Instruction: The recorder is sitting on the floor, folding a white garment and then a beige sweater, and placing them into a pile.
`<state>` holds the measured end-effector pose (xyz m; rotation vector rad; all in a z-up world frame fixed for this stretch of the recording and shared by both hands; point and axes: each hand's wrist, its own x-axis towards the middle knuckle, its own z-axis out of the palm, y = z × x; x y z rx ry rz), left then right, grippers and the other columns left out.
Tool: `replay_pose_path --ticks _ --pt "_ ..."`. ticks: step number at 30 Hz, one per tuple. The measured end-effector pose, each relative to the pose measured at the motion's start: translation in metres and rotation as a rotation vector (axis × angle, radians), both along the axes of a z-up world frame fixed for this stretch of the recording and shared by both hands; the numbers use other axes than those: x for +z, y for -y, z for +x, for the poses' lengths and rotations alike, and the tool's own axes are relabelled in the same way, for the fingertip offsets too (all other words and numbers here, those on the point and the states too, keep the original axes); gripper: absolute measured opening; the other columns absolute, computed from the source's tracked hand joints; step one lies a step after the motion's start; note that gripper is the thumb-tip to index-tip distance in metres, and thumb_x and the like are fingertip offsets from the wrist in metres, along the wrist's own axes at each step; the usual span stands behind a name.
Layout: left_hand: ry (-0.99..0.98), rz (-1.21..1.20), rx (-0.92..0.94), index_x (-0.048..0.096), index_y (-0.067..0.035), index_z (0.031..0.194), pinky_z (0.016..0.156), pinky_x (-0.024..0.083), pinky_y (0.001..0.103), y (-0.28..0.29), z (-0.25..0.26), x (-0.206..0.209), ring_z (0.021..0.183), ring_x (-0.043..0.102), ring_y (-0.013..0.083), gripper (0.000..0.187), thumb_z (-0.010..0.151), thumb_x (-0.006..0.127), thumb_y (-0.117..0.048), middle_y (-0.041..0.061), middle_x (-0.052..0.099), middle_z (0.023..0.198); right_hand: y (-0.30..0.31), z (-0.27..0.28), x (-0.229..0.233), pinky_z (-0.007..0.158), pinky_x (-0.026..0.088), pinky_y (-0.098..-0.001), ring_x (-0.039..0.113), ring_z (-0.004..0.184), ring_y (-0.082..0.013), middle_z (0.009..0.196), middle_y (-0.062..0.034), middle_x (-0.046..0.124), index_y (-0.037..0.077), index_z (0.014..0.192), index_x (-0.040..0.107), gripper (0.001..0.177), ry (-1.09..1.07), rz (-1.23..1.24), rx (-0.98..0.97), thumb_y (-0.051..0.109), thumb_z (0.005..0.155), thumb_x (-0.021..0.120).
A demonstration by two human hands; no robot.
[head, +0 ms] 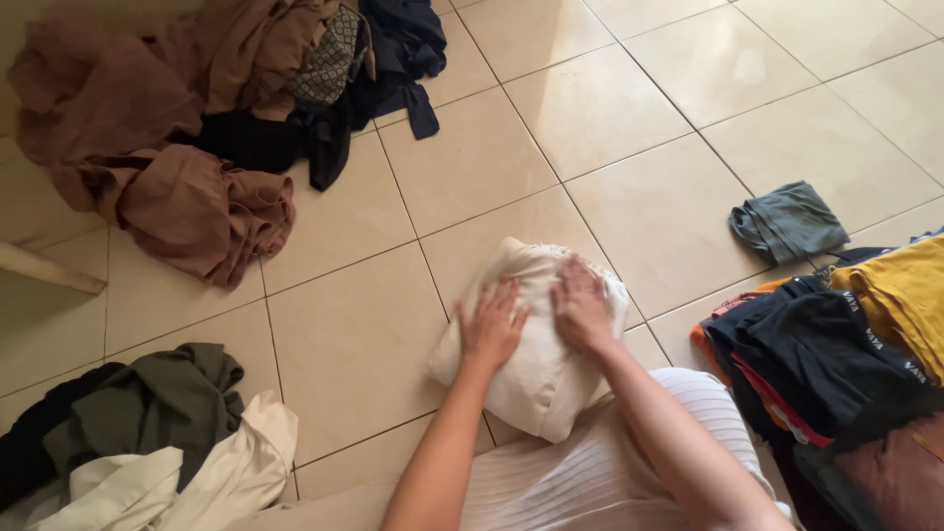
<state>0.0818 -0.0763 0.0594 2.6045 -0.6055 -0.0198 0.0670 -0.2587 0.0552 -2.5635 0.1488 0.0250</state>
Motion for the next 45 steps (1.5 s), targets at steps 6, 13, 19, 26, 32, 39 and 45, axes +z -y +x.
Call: replay_pose_path --ticks 6,13,19,26,32,39,45 --pt "-0.363 0.053 0.377 0.031 -0.018 0.157 0.116 0.021 0.055 -0.031 0.002 -0.004 0.150 0.024 0.0272 0.082 0.094 0.052 -0.067 0.012 0.023 0.164 0.061 0.016 -0.076 0.124 0.014 -0.0524 0.014 0.156 -0.0388 0.166 -0.0259 0.019 0.004 0.159 0.024 0.080 -0.150 0.104 -0.447 0.057 0.102 0.043" --pt "-0.083 -0.005 0.357 0.066 -0.011 0.111 0.098 0.050 0.046 -0.045 -0.036 -0.055 0.117 0.064 0.0307 0.043 0.094 0.067 -0.050 0.009 0.067 0.120 0.051 -0.027 -0.011 0.114 0.038 -0.0504 0.036 0.138 -0.0505 0.152 -0.0405 0.027 -0.010 0.158 0.013 0.125 -0.179 0.221 -0.526 0.071 0.080 0.068" --pt "-0.120 -0.062 0.592 0.060 0.006 0.111 0.095 0.050 0.049 -0.066 -0.049 -0.056 0.107 0.062 0.0416 0.068 0.086 0.073 -0.057 0.027 0.064 0.115 0.020 -0.050 0.014 0.101 0.055 -0.0522 0.055 0.130 -0.0392 0.146 -0.0276 0.049 -0.008 0.154 0.032 0.117 -0.761 0.512 -0.379 0.073 0.078 0.068" --pt "-1.172 -0.778 0.504 0.048 0.013 0.143 0.101 0.054 0.041 -0.095 -0.039 -0.006 0.121 0.068 0.0340 0.103 0.078 0.075 -0.063 0.029 0.065 0.136 0.002 -0.044 0.034 0.104 0.051 -0.0376 0.061 0.125 -0.0210 0.144 -0.0131 0.060 0.006 0.151 0.043 0.091 -0.737 0.959 -0.267 0.055 0.080 0.073" --pt "-1.436 -1.197 0.362 0.051 0.001 0.145 0.098 0.057 0.039 -0.096 -0.041 0.063 0.117 0.069 0.0267 0.086 0.079 0.072 -0.050 0.019 0.067 0.136 -0.003 -0.050 0.075 0.101 0.054 -0.0378 0.065 0.121 -0.0211 0.140 -0.0158 0.064 0.001 0.146 0.050 0.083 -0.622 1.234 -0.255 0.054 0.085 0.069" --pt "-1.480 -1.411 0.188 0.053 0.008 0.143 0.098 0.055 0.040 -0.080 -0.054 0.129 0.112 0.069 0.0292 0.080 0.089 0.069 -0.048 0.021 0.068 0.131 -0.012 -0.096 0.128 0.104 0.051 -0.0326 0.062 0.126 -0.0186 0.143 -0.0121 0.063 0.000 0.146 0.054 0.080 -0.455 1.587 -0.250 0.058 0.093 0.060" --pt "-1.482 -1.541 0.086 0.051 0.002 0.143 0.096 0.054 0.044 -0.041 -0.082 0.169 0.111 0.067 0.0281 0.074 0.091 0.064 -0.050 0.019 0.068 0.127 0.026 -0.143 0.130 0.106 0.047 -0.0333 0.056 0.129 -0.0194 0.146 -0.0126 0.057 0.000 0.148 0.050 0.080 -0.304 1.508 -0.370 0.059 0.094 0.056"
